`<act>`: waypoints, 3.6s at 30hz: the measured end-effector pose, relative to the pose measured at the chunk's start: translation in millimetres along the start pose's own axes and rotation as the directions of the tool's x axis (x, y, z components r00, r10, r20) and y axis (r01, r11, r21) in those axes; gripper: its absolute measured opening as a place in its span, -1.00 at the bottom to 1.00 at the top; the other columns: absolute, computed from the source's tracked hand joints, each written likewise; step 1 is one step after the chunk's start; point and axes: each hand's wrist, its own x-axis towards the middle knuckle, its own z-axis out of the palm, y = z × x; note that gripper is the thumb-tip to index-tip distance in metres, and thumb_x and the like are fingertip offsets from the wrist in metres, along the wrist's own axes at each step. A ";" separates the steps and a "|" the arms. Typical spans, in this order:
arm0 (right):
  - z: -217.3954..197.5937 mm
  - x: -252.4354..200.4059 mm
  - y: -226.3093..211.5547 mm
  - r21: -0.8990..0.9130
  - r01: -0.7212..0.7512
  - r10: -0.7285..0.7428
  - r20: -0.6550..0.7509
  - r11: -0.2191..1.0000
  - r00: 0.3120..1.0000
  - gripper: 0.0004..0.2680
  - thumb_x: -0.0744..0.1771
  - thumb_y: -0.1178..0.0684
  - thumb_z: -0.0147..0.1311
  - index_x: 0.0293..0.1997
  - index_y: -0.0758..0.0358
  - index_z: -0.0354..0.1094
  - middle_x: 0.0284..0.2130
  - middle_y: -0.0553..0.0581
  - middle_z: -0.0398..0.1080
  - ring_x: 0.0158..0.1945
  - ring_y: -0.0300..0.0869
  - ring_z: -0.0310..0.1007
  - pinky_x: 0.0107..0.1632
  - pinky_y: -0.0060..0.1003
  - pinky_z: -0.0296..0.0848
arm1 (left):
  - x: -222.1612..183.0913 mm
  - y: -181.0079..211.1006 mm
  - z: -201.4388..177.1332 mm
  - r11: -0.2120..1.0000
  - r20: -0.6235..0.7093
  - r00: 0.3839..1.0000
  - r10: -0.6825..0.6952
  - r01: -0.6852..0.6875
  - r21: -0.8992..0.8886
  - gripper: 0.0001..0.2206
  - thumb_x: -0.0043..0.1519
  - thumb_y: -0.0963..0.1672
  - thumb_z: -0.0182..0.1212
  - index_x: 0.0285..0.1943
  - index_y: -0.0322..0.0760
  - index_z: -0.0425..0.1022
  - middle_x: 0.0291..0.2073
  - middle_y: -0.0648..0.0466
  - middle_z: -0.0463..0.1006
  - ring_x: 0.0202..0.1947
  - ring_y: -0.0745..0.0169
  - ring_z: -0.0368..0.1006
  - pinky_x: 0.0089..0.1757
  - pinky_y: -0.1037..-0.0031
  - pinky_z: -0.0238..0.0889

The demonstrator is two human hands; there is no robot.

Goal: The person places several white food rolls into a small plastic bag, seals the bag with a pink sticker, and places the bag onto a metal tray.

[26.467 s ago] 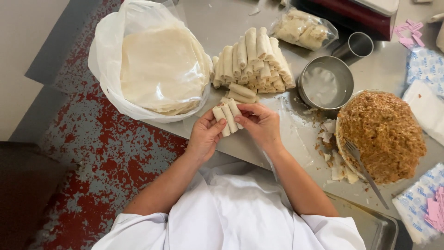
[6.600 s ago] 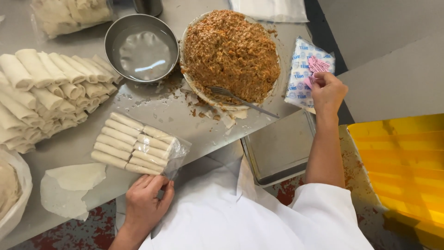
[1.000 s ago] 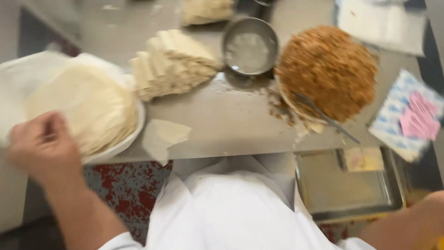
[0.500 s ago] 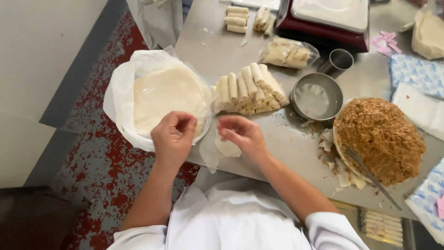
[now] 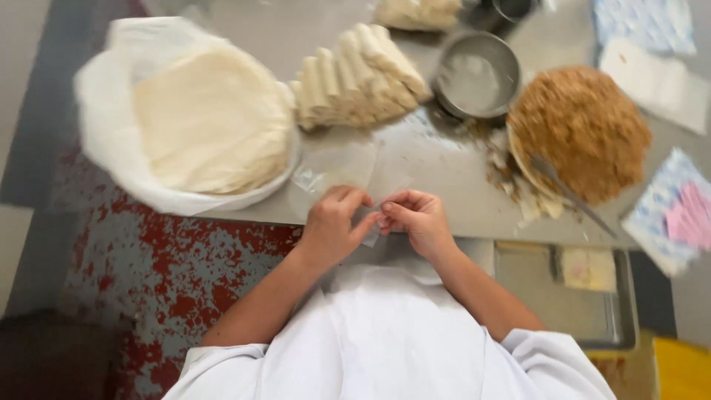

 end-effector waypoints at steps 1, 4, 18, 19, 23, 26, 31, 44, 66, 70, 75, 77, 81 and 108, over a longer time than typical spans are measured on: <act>-12.3 -6.7 6.5 -0.005 -0.003 0.003 -0.019 1.000 1.000 -0.90 0.26 0.35 0.29 -0.23 0.59 0.47 -0.51 0.43 0.52 -0.52 0.07 0.62 -0.46 -0.03 0.69 | 1.7 0.5 10.2 0.999 0.090 0.996 0.006 -0.011 0.048 -0.77 0.23 -0.03 0.36 -0.12 -0.23 0.55 -0.24 -0.13 0.57 -0.11 -0.21 0.54 -0.07 0.14 0.41; -25.4 -44.2 -6.1 -0.016 0.035 -0.036 -0.074 0.999 0.997 -0.85 0.27 0.33 0.30 -0.14 0.62 0.47 -0.46 0.43 0.54 -0.49 0.06 0.63 -0.44 -0.06 0.71 | 2.1 -17.5 37.7 0.984 0.029 0.993 0.111 -0.114 0.139 -0.75 0.10 -0.06 0.48 -0.14 -0.19 0.57 -0.16 -0.04 0.49 -0.09 -0.17 0.46 -0.05 0.11 0.35; -351.8 -260.1 142.2 -0.036 -0.278 -0.006 -0.994 0.960 0.110 -0.28 0.40 0.02 0.32 0.60 0.17 -0.37 0.42 0.70 -0.16 0.38 0.60 0.07 0.09 0.64 0.33 | 0.7 -26.9 55.6 0.952 -0.074 0.965 0.251 -0.232 0.200 -0.86 0.27 -0.07 0.46 -0.11 -0.15 0.64 -0.18 0.05 0.45 -0.14 0.01 0.40 -0.06 0.29 0.27; -347.6 -249.2 146.6 0.020 -0.181 0.036 -0.996 0.983 0.085 -0.28 0.42 0.13 0.26 0.61 0.04 -0.46 0.42 0.69 -0.21 0.39 0.58 0.08 0.10 0.61 0.38 | -1.4 -26.3 54.3 0.954 -0.093 0.967 0.237 -0.214 0.209 -0.86 0.26 -0.09 0.48 -0.12 -0.16 0.65 -0.18 0.05 0.45 -0.15 0.02 0.41 -0.07 0.30 0.27; -347.1 -245.4 150.3 -0.099 -0.248 -0.088 -0.995 0.964 0.055 -0.37 0.36 0.34 0.07 0.59 0.03 -0.25 0.43 0.54 -0.14 0.46 0.44 0.03 0.30 0.48 0.30 | -1.3 -26.3 56.3 0.958 -0.118 0.967 0.226 -0.199 0.205 -0.87 0.25 -0.11 0.49 -0.13 -0.18 0.66 -0.19 0.04 0.47 -0.16 0.03 0.40 -0.08 0.31 0.27; -357.4 -252.2 147.0 -0.081 -0.191 -0.066 -0.994 0.978 0.083 -0.28 0.30 0.42 0.06 0.62 -0.02 -0.26 0.48 0.35 -0.17 0.53 0.35 -0.15 0.41 0.47 0.12 | -2.1 -26.0 55.0 0.959 -0.134 0.967 0.216 -0.184 0.217 -0.87 0.24 -0.09 0.49 -0.13 -0.17 0.66 -0.20 0.04 0.49 -0.15 0.01 0.42 -0.08 0.30 0.28; -387.0 -259.2 138.5 -0.185 -0.290 -0.184 -0.982 0.939 0.029 -0.39 0.27 0.40 0.04 0.48 -0.05 0.02 0.24 0.30 0.27 0.26 0.33 0.33 0.15 0.44 0.46 | 0.6 -23.7 55.8 0.967 -0.128 0.968 0.215 -0.193 0.165 -0.92 0.26 -0.15 0.44 -0.21 -0.20 0.62 -0.21 0.05 0.50 -0.19 0.01 0.43 -0.08 0.29 0.28; -266.1 -179.6 -83.4 -0.978 -0.194 -0.973 -0.113 0.073 0.200 -0.87 0.42 0.39 0.22 0.08 0.60 0.53 -0.14 0.44 0.44 -0.10 0.17 0.45 -0.06 -0.07 0.50 | 7.1 -9.2 34.8 0.988 -0.111 0.987 0.116 -0.103 0.112 -0.88 0.29 -0.14 0.28 -0.25 -0.31 0.57 -0.23 -0.04 0.58 -0.20 -0.10 0.43 -0.10 0.16 0.27; -41.9 -6.2 -54.7 -0.875 0.431 -0.414 0.317 0.219 0.853 -0.79 0.26 0.08 0.33 -0.09 0.16 0.41 -0.39 0.08 0.48 -0.37 -0.09 0.50 -0.35 -0.24 0.50 | 6.8 -10.1 42.8 0.978 -0.200 0.972 -0.126 0.088 -0.188 -0.87 0.34 -0.13 0.23 -0.30 -0.20 0.52 -0.44 0.02 0.53 -0.33 -0.09 0.49 -0.20 0.25 0.34; -0.7 -28.4 -57.6 -0.634 0.773 -0.627 0.592 0.025 0.507 -0.85 0.28 0.27 0.19 -0.13 0.17 0.57 -0.23 0.09 0.53 -0.22 -0.03 0.56 -0.15 -0.25 0.60 | 15.4 2.1 37.4 0.966 -0.229 0.967 -0.110 0.049 -0.254 -0.85 0.35 -0.15 0.21 -0.31 -0.22 0.51 -0.35 0.00 0.61 -0.27 -0.08 0.52 -0.16 0.26 0.37; -6.8 -20.1 -34.4 -0.707 0.677 -0.405 0.568 0.206 0.717 -0.68 0.30 0.35 -0.01 0.19 0.34 0.44 -0.29 0.32 0.48 -0.23 0.15 0.56 -0.20 -0.01 0.55 | 12.7 27.3 32.5 0.960 -0.245 0.969 -0.028 -0.042 -0.277 -0.84 0.38 -0.16 0.15 -0.28 -0.30 0.45 -0.09 -0.13 0.65 -0.03 -0.25 0.53 0.01 0.14 0.35; 24.2 -35.5 -68.3 -0.677 0.641 -0.424 0.493 0.361 0.759 -0.64 0.32 0.38 -0.01 0.28 0.38 0.38 -0.33 0.37 0.46 -0.24 0.19 0.58 -0.21 0.00 0.53 | 11.7 32.4 35.9 0.961 -0.258 0.966 -0.003 -0.068 -0.269 -0.84 0.39 -0.16 0.14 -0.27 -0.31 0.46 0.02 -0.16 0.65 0.09 -0.29 0.53 0.10 0.11 0.33; 10.9 -17.3 -32.5 -0.229 0.189 -0.129 0.256 0.955 0.958 -0.79 0.31 0.37 -0.06 -0.07 0.39 0.50 -0.42 0.00 0.35 -0.38 -0.34 0.26 -0.30 -0.41 0.32 | 16.7 37.0 48.5 0.954 -0.299 0.950 0.089 -0.167 -0.247 -0.84 0.40 -0.16 0.13 -0.25 -0.34 0.44 0.17 -0.23 0.58 0.24 -0.37 0.44 0.22 -0.01 0.20; -24.2 29.9 -44.5 0.312 -0.122 -0.069 0.537 0.942 0.841 -0.38 0.39 -0.04 0.01 0.63 0.02 -0.37 0.50 0.46 -0.04 0.52 0.31 -0.03 0.45 0.28 0.08 | 53.5 66.2 73.3 0.912 -0.238 0.892 0.386 -0.408 -0.051 -0.85 0.38 -0.09 0.14 -0.17 -0.25 0.49 0.07 -0.11 0.62 0.29 -0.15 0.44 0.37 -0.05 -0.09</act>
